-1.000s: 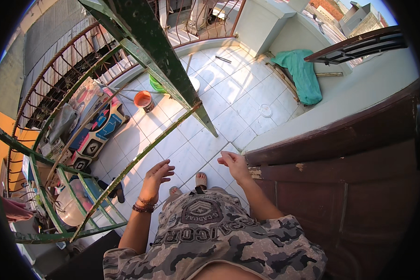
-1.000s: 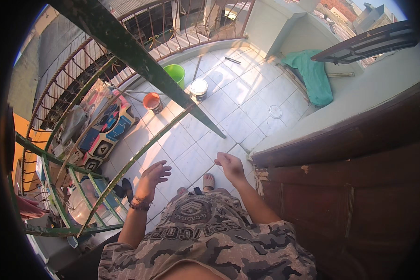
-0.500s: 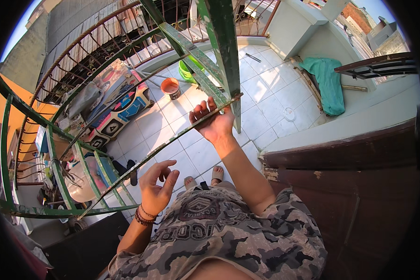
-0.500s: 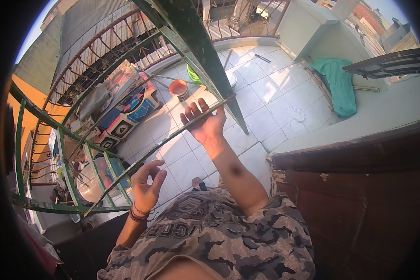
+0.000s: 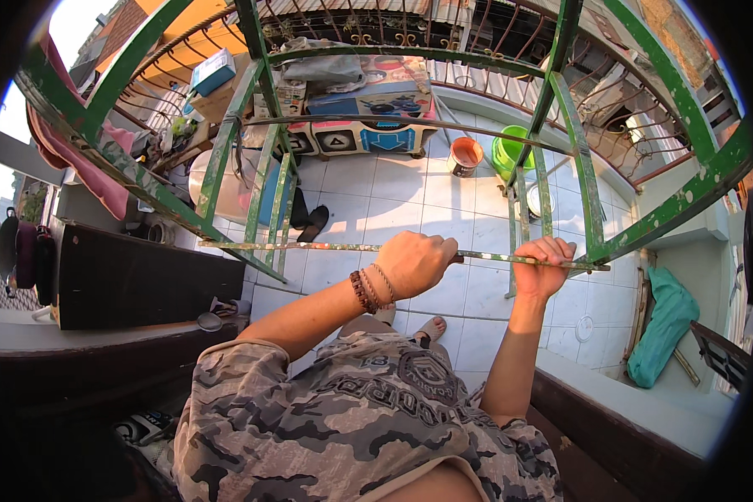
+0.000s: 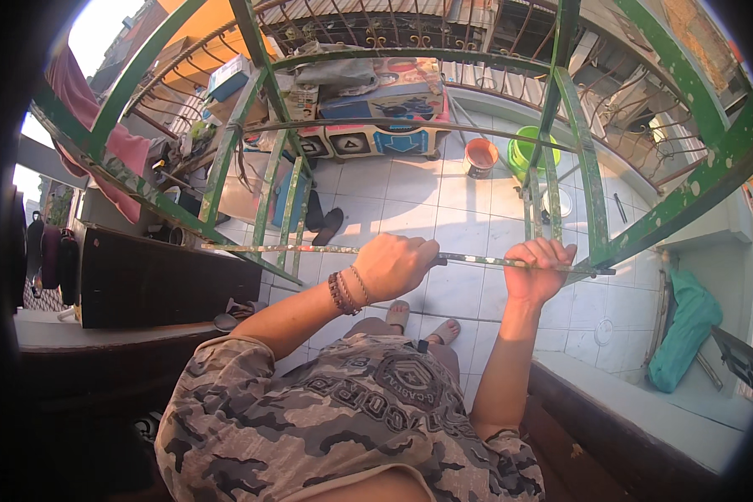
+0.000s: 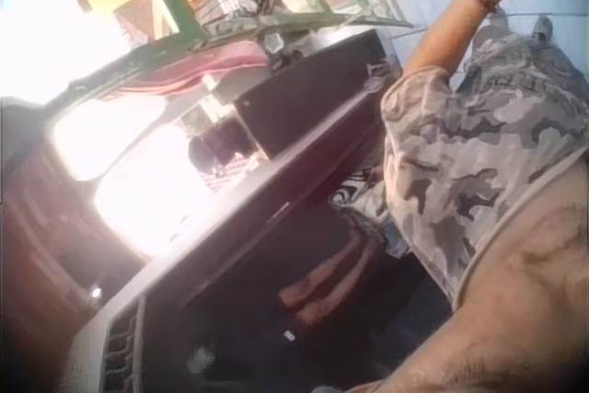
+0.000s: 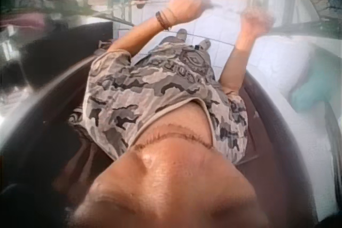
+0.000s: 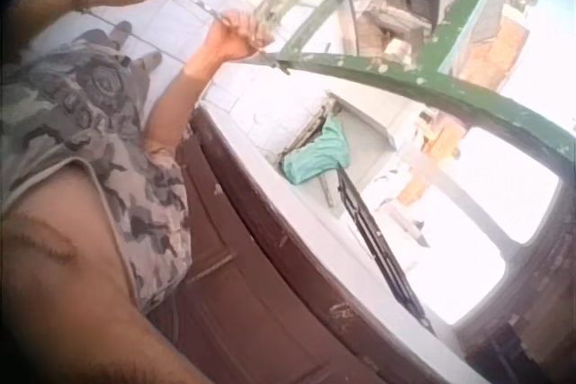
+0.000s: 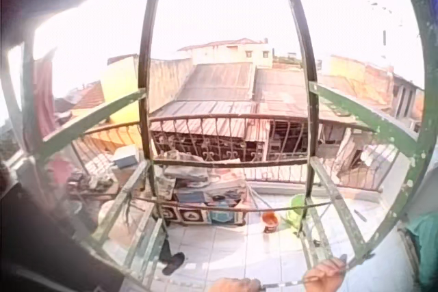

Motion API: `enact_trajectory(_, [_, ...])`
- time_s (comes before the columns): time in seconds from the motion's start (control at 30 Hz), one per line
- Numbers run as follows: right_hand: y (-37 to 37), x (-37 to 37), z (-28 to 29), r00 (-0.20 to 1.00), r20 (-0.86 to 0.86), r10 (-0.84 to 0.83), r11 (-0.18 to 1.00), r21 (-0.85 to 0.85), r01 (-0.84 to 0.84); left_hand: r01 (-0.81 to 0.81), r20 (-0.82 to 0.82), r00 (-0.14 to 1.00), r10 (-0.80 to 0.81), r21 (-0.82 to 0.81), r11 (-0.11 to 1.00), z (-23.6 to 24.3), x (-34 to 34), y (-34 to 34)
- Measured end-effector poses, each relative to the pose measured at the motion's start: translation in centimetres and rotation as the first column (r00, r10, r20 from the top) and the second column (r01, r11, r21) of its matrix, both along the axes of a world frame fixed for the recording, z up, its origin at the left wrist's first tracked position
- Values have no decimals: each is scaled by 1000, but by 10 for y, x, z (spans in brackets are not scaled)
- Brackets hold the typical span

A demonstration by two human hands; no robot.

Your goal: The person paints a ceiling white using a roller and paint tray, then moves a green metal ladder on a balcony. The person sits on the floor to reach the ceiling, applies paint in strokes, and later repositions the ladder near a doorway.

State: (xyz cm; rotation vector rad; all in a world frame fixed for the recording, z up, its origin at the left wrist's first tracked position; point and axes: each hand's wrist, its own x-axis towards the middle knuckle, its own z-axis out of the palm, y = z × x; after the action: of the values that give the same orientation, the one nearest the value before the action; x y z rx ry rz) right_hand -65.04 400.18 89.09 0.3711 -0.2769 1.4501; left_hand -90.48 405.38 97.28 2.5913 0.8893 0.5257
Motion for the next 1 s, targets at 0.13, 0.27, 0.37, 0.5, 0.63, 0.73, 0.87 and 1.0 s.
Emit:
enact_trajectory(0.13, [-1, -26, 51, 996, -54, -74, 964, -258, 58, 17, 79, 997, -15, -28, 999, 17, -14, 3])
enact_trajectory(0.27, [-55, -49, 6, 993, 11, -115, 817, -567, 101, 132, -90, 984, -151, -187, 973, -22, -18, -19])
enact_trajectory(0.37, [-97, -51, -95, 991, 128, -29, 230, -964, 131, 85, -259, 951, -170, -307, 948, -81, -24, -37])
enact_trajectory(0.5, [-133, -60, -179, 974, 34, 223, -213, -973, 83, -118, -693, 688, -216, -400, 909, -188, -53, -24])
enact_trajectory(0.63, [-102, -60, -95, 786, 420, 453, 100, -900, 423, -172, -879, 394, -268, -357, 918, -250, -95, -5])
enact_trajectory(0.73, [-12, -46, 22, 506, 822, 259, 386, -569, 726, -256, -904, 402, -143, -261, 931, -286, -139, -2])
enact_trajectory(0.87, [76, -70, 189, 143, 946, -289, 577, 53, 815, -325, -923, 368, -115, -243, 914, -308, -218, -8])
enact_trajectory(1.0, [100, -69, 243, 43, 898, -438, 541, 225, 810, -279, -930, 354, -104, -211, 937, -328, -239, -5])
